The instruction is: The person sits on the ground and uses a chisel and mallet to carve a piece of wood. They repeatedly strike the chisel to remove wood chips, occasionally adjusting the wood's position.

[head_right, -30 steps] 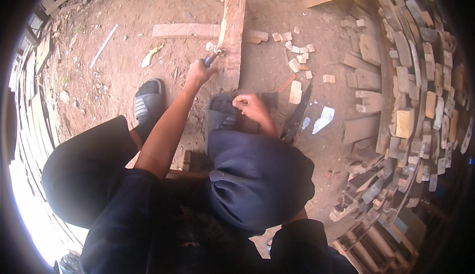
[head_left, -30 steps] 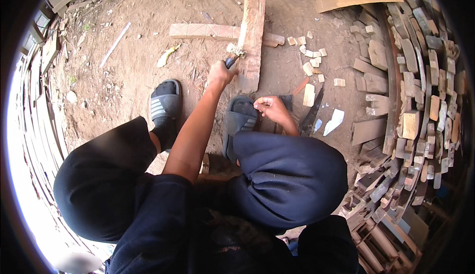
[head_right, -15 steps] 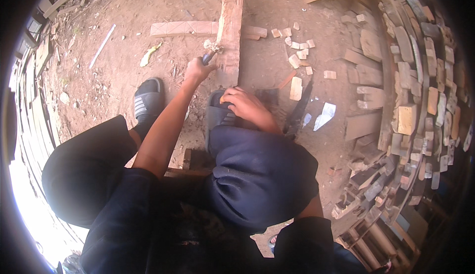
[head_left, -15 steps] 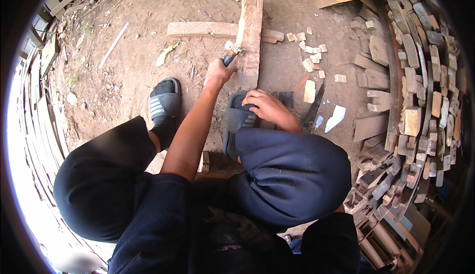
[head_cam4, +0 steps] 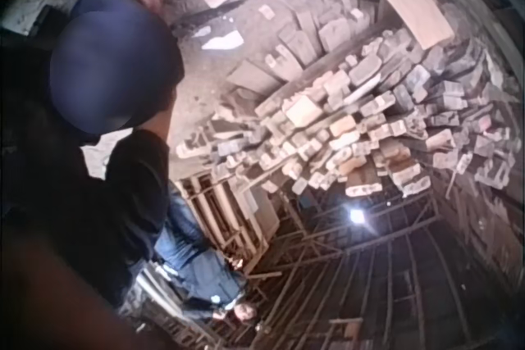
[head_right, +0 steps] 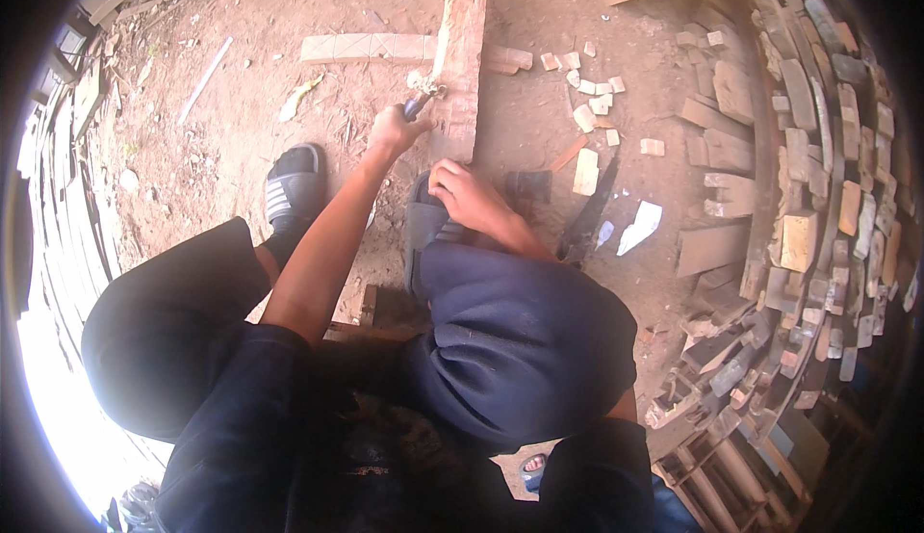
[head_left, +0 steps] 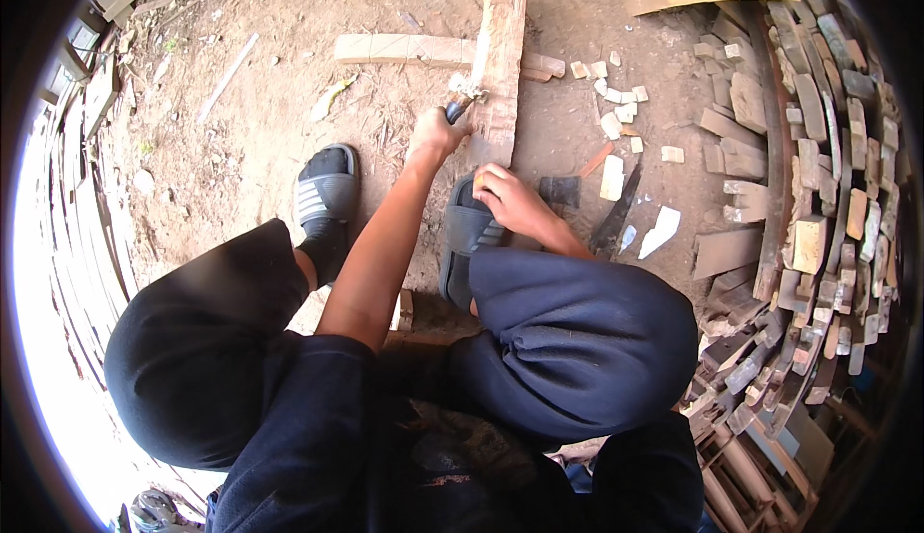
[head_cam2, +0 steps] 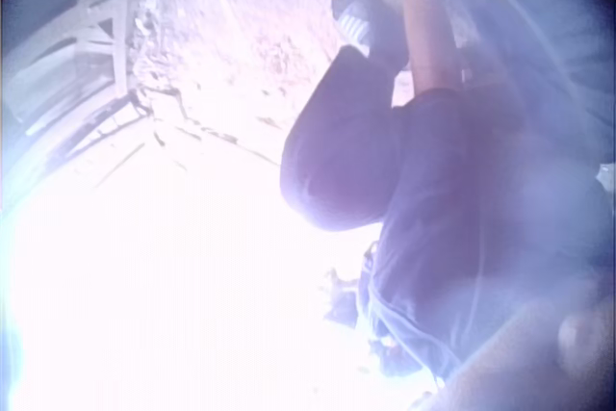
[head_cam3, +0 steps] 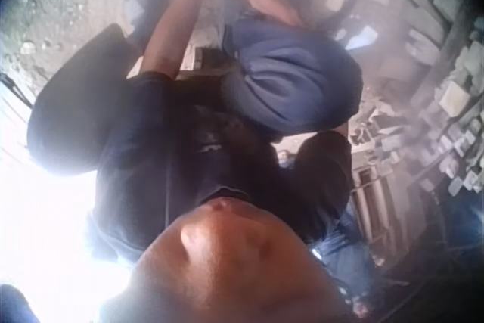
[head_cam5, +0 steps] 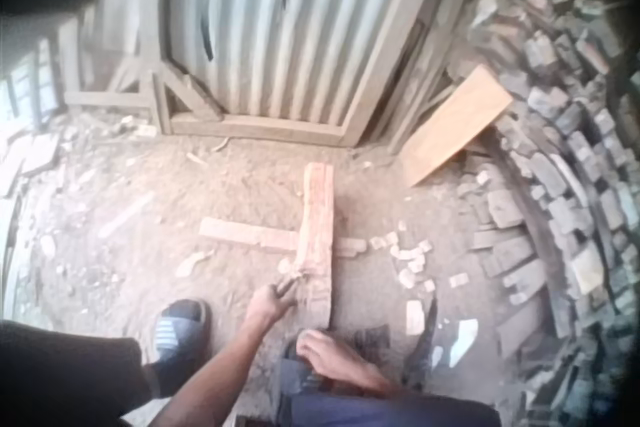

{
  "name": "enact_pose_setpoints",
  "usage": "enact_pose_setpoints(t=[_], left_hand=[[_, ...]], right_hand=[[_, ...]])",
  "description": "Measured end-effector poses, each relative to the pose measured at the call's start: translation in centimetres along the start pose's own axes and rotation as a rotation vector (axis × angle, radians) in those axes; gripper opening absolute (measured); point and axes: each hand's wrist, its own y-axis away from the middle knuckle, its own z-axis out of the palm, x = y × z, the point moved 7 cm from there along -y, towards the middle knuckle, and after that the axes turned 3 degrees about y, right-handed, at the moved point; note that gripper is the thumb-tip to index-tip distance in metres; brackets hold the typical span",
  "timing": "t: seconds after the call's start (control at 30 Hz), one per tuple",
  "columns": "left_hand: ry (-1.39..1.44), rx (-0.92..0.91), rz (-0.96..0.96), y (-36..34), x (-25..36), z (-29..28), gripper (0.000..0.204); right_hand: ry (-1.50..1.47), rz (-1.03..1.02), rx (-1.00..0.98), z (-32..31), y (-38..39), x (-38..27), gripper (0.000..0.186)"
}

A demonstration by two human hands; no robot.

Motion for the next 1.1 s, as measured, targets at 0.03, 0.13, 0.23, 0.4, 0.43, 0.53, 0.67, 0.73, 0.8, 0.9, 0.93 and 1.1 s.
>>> enact_pose_setpoints(t=[0.03,0.13,0.23,0.4,0.43,0.53,0.67,0.73,0.8,0.9,0.93,1.1], left_hand=[[0.006,-0.006,0.019,0.0,0.6,0.4,0.056],[-0.007,-0.026,-0.013,-0.3,0.8,1.0,0.057],[-0.009,-0.019,0.013,-0.5,-0.2,0.9,0.061],[0.025,-0.047,0.042,-0.5,0.8,1.4,0.062],[0.031,-0.059,0.043,-0.5,1.0,1.6,0.062],[0.003,-0.113,-0.029,-0.7,0.3,1.4,0.065],[-0.029,-0.052,-0.023,-0.6,-0.6,0.6,0.066],[-0.05,-0.015,-0.033,-0.4,-0.7,0.5,0.065],[-0.01,-0.055,0.015,-0.7,1.4,2.2,0.064],[-0.023,-0.046,0.007,-1.0,-0.1,0.9,0.063],[-0.015,-0.056,0.012,-0.9,0.1,1.0,0.062],[0.025,-0.086,0.03,-1.0,0.7,1.3,0.059]], right_hand=[[-0.094,0.079,0.016,-0.3,-0.1,1.0,0.011],[-0.204,0.198,-0.034,-0.9,-0.9,2.7,0.015],[-0.031,0.191,-0.252,-0.2,-1.7,1.8,0.016],[0.296,0.159,-0.342,0.7,-2.3,0.7,0.009],[0.355,0.142,-0.328,0.7,-2.3,0.1,0.009],[0.514,-0.021,-0.275,2.9,-3.2,-1.5,0.008],[0.303,0.087,-0.203,2.0,-3.6,-2.7,0.01],[0.042,0.261,-0.061,-0.6,-3.3,-1.3,0.013],[-0.093,0.277,0.268,-4.3,-0.9,3.6,0.015],[-0.223,0.477,0.382,-4.1,1.0,10.0,0.018],[-0.252,0.532,0.444,-4.6,1.9,10.7,0.022],[-0.521,0.661,0.473,-3.3,1.6,13.1,0.034]])
